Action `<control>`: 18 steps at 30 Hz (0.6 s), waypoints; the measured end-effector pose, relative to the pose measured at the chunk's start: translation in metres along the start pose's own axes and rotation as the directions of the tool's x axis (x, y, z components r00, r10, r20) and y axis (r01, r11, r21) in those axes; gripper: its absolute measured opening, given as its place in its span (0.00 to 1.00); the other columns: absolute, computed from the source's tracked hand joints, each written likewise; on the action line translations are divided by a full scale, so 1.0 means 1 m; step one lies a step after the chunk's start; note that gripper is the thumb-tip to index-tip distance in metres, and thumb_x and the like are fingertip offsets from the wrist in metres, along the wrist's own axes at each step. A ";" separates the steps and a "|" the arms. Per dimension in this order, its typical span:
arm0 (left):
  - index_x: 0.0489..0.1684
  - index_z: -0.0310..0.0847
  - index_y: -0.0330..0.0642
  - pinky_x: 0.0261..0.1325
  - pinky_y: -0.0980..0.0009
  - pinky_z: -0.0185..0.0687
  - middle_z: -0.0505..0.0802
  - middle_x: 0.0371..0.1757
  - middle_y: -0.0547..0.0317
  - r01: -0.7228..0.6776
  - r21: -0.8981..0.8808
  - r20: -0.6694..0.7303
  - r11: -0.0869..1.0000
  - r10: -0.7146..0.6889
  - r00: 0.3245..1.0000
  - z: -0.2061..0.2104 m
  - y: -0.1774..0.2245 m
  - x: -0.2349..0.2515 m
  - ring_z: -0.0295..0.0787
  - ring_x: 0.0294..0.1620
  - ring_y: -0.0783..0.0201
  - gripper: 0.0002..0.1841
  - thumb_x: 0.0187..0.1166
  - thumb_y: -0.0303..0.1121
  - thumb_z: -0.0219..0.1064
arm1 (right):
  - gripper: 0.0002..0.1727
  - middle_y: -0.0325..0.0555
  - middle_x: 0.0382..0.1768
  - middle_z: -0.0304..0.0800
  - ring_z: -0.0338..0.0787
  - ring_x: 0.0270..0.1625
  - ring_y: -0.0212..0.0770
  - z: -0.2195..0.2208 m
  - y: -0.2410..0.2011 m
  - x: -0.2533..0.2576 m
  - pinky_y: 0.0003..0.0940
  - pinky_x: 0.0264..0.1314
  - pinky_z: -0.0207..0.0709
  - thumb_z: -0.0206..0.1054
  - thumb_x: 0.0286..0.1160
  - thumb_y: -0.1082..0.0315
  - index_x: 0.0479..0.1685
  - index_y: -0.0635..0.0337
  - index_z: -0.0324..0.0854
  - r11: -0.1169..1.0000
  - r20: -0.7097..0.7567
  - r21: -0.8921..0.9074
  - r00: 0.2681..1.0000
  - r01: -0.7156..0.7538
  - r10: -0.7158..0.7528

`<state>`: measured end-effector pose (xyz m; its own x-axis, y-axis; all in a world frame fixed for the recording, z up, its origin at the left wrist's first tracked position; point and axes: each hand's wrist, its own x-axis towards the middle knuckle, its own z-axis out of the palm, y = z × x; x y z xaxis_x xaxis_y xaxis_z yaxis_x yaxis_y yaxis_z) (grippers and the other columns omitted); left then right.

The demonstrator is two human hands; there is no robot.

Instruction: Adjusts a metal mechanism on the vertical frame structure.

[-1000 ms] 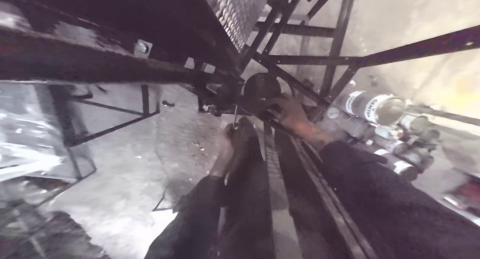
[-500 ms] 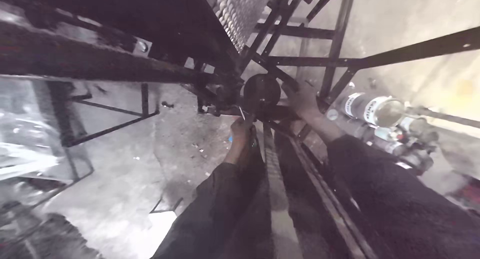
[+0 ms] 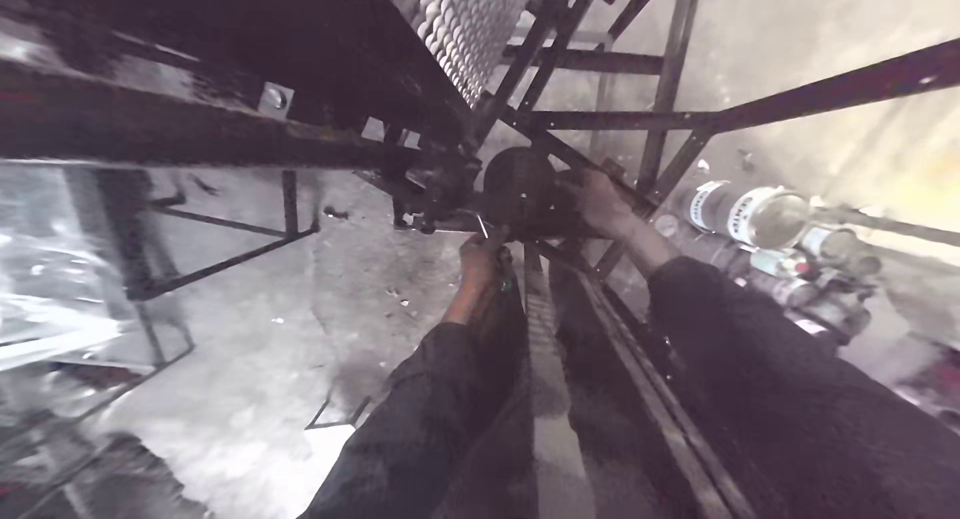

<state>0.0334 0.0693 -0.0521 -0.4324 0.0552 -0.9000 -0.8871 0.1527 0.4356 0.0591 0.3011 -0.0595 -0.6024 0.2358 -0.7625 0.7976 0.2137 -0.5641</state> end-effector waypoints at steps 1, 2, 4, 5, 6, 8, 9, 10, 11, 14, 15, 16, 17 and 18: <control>0.46 0.79 0.35 0.23 0.73 0.81 0.83 0.22 0.59 -0.001 -0.010 0.006 1.000 0.001 1.000 0.001 0.001 -0.001 0.77 0.16 0.69 0.11 0.82 0.35 0.71 | 0.20 0.53 0.62 0.90 0.88 0.65 0.51 0.002 0.002 -0.001 0.58 0.72 0.78 0.63 0.87 0.53 0.68 0.55 0.85 1.000 -0.010 0.005 1.000 -0.004 0.004; 0.45 0.78 0.35 0.22 0.74 0.80 0.82 0.21 0.60 -0.003 -0.026 0.008 1.000 0.003 1.000 0.003 0.001 -0.003 0.76 0.15 0.69 0.10 0.82 0.34 0.70 | 0.19 0.52 0.60 0.91 0.89 0.64 0.49 0.005 0.005 -0.002 0.58 0.70 0.79 0.64 0.86 0.54 0.65 0.54 0.87 1.000 -0.031 0.023 0.999 0.012 -0.011; 0.43 0.78 0.37 0.19 0.76 0.77 0.81 0.19 0.62 -0.006 -0.031 0.001 0.999 0.006 1.000 0.008 0.003 -0.005 0.73 0.13 0.71 0.09 0.83 0.34 0.70 | 0.18 0.51 0.59 0.92 0.90 0.63 0.49 0.009 0.009 -0.002 0.57 0.70 0.78 0.65 0.86 0.56 0.64 0.55 0.87 0.998 -0.053 0.043 0.998 0.043 -0.041; 0.43 0.78 0.38 0.18 0.76 0.76 0.81 0.18 0.63 -0.008 -0.033 -0.002 0.999 0.008 1.000 0.010 0.003 -0.006 0.73 0.12 0.72 0.09 0.83 0.34 0.69 | 0.18 0.52 0.59 0.92 0.89 0.64 0.49 0.011 0.010 -0.002 0.57 0.71 0.78 0.65 0.86 0.56 0.64 0.56 0.87 0.997 -0.058 0.053 0.997 0.055 -0.052; 0.43 0.78 0.38 0.17 0.77 0.76 0.81 0.18 0.64 -0.011 -0.031 -0.007 0.999 0.011 1.000 0.012 0.003 -0.007 0.73 0.12 0.72 0.08 0.84 0.34 0.69 | 0.18 0.52 0.59 0.92 0.89 0.63 0.48 0.011 0.009 -0.003 0.54 0.70 0.78 0.65 0.86 0.58 0.64 0.57 0.87 0.996 -0.062 0.070 0.996 0.063 -0.059; 0.44 0.79 0.39 0.19 0.78 0.77 0.83 0.20 0.64 -0.014 -0.012 -0.034 1.000 0.013 0.999 0.015 0.005 -0.009 0.75 0.13 0.73 0.08 0.84 0.35 0.68 | 0.17 0.52 0.59 0.92 0.90 0.62 0.46 0.011 0.005 -0.007 0.51 0.70 0.80 0.65 0.86 0.58 0.65 0.58 0.86 0.994 -0.063 0.083 0.996 0.069 -0.064; 0.45 0.80 0.39 0.20 0.78 0.78 0.83 0.21 0.64 -0.013 -0.005 -0.054 1.000 0.012 0.998 0.017 0.006 -0.010 0.75 0.14 0.73 0.08 0.85 0.35 0.68 | 0.18 0.52 0.59 0.92 0.90 0.62 0.46 0.011 0.005 -0.008 0.52 0.70 0.80 0.64 0.87 0.58 0.65 0.58 0.86 0.994 -0.062 0.079 0.996 0.076 -0.071; 0.45 0.80 0.38 0.19 0.78 0.78 0.83 0.21 0.64 -0.011 0.003 -0.076 1.000 0.011 0.997 0.020 0.007 -0.011 0.76 0.14 0.73 0.09 0.85 0.36 0.68 | 0.18 0.53 0.59 0.92 0.90 0.62 0.47 0.011 0.006 -0.007 0.53 0.71 0.79 0.64 0.87 0.58 0.65 0.59 0.86 0.994 -0.061 0.071 0.995 0.082 -0.077; 0.44 0.79 0.38 0.19 0.77 0.78 0.83 0.21 0.64 -0.007 0.016 -0.093 1.000 0.008 0.996 0.022 0.008 -0.013 0.75 0.14 0.73 0.10 0.85 0.38 0.67 | 0.18 0.53 0.59 0.92 0.90 0.63 0.48 0.011 0.007 -0.008 0.53 0.71 0.79 0.64 0.87 0.58 0.65 0.58 0.87 0.994 -0.061 0.059 0.995 0.087 -0.083; 0.43 0.79 0.38 0.19 0.75 0.77 0.81 0.19 0.63 -0.040 0.043 -0.103 0.998 0.044 0.994 0.028 0.008 -0.014 0.74 0.13 0.71 0.13 0.86 0.42 0.66 | 0.18 0.52 0.58 0.92 0.90 0.62 0.48 0.012 0.007 -0.007 0.54 0.70 0.79 0.64 0.87 0.58 0.65 0.58 0.87 0.995 -0.061 0.051 0.994 0.089 -0.086; 0.43 0.79 0.39 0.20 0.75 0.78 0.82 0.20 0.64 -0.064 0.052 -0.091 0.997 0.068 0.993 0.029 0.006 -0.014 0.74 0.14 0.72 0.13 0.87 0.41 0.66 | 0.18 0.52 0.58 0.92 0.90 0.61 0.47 0.012 0.008 -0.008 0.54 0.69 0.80 0.64 0.87 0.57 0.65 0.58 0.87 0.994 -0.059 0.052 0.994 0.091 -0.088; 0.43 0.80 0.39 0.21 0.75 0.78 0.82 0.21 0.64 -0.088 0.083 -0.093 0.993 0.096 0.991 0.030 0.005 -0.014 0.75 0.15 0.72 0.13 0.87 0.41 0.66 | 0.18 0.51 0.58 0.92 0.90 0.61 0.47 0.011 0.009 -0.008 0.54 0.70 0.80 0.63 0.87 0.57 0.65 0.57 0.87 0.995 -0.054 0.044 0.994 0.094 -0.092; 0.43 0.80 0.38 0.22 0.75 0.78 0.83 0.21 0.64 -0.103 0.125 -0.100 0.987 0.116 0.988 0.030 0.004 -0.015 0.76 0.16 0.72 0.13 0.87 0.41 0.65 | 0.18 0.51 0.58 0.93 0.91 0.61 0.47 0.011 0.010 -0.008 0.55 0.69 0.80 0.63 0.88 0.56 0.65 0.56 0.87 0.995 -0.052 0.030 0.994 0.093 -0.091; 0.43 0.80 0.37 0.23 0.74 0.80 0.83 0.22 0.64 -0.112 0.176 -0.114 0.978 0.133 0.985 0.030 0.005 -0.016 0.77 0.16 0.73 0.13 0.88 0.41 0.65 | 0.18 0.51 0.58 0.92 0.90 0.62 0.49 0.011 0.009 -0.009 0.56 0.69 0.79 0.63 0.87 0.55 0.65 0.55 0.87 0.997 -0.049 0.019 0.996 0.080 -0.079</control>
<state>0.0414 0.0992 -0.0358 -0.5622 -0.0374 -0.8262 -0.7906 0.3172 0.5237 0.0722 0.2898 -0.0608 -0.6645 0.2646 -0.6989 0.7471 0.2143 -0.6292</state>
